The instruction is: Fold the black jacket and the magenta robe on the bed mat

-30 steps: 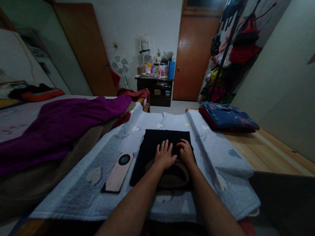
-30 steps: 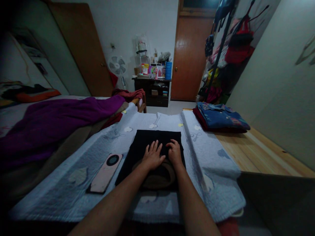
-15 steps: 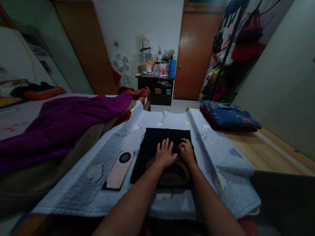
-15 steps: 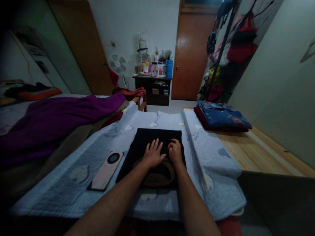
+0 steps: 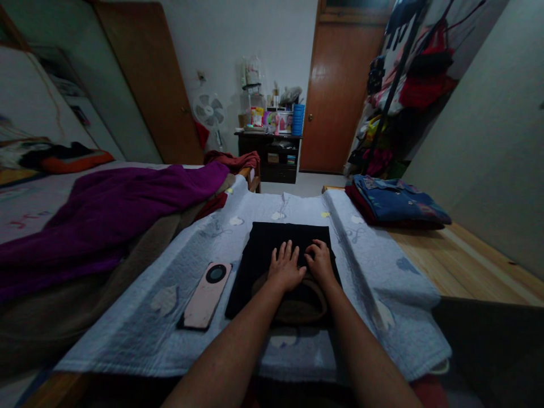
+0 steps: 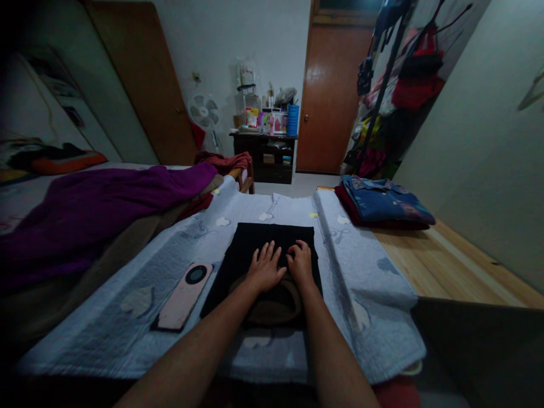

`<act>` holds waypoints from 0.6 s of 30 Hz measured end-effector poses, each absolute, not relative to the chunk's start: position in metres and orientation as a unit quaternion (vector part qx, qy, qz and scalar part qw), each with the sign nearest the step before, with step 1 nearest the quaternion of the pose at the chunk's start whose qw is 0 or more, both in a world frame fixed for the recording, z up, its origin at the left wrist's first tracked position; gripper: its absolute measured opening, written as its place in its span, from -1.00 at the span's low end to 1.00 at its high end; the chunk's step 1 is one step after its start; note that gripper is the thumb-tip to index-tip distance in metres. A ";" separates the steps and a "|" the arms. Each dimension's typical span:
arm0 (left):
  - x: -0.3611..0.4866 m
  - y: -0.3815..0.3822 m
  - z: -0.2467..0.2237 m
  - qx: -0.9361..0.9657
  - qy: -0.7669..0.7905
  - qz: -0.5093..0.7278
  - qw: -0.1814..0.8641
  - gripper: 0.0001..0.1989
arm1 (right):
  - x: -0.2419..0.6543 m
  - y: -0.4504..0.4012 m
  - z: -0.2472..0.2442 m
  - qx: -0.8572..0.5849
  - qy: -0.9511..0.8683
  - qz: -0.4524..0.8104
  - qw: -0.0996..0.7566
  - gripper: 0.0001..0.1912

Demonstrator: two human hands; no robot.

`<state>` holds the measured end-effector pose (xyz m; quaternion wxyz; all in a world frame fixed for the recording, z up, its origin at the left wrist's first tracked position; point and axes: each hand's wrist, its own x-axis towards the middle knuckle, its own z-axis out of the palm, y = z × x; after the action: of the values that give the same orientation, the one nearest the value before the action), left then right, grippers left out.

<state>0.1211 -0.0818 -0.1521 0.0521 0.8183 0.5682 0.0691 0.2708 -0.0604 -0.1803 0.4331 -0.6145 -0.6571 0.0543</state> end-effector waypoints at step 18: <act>0.121 -0.084 -0.150 0.819 0.566 0.081 0.059 -0.27 | 0.275 -0.059 -0.187 -0.643 -0.612 -0.002 0.462 -0.68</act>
<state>0.1210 -0.0838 -0.1501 0.0585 0.8186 0.5655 0.0813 0.2748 -0.0586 -0.1874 0.4616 -0.6426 -0.6115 -0.0019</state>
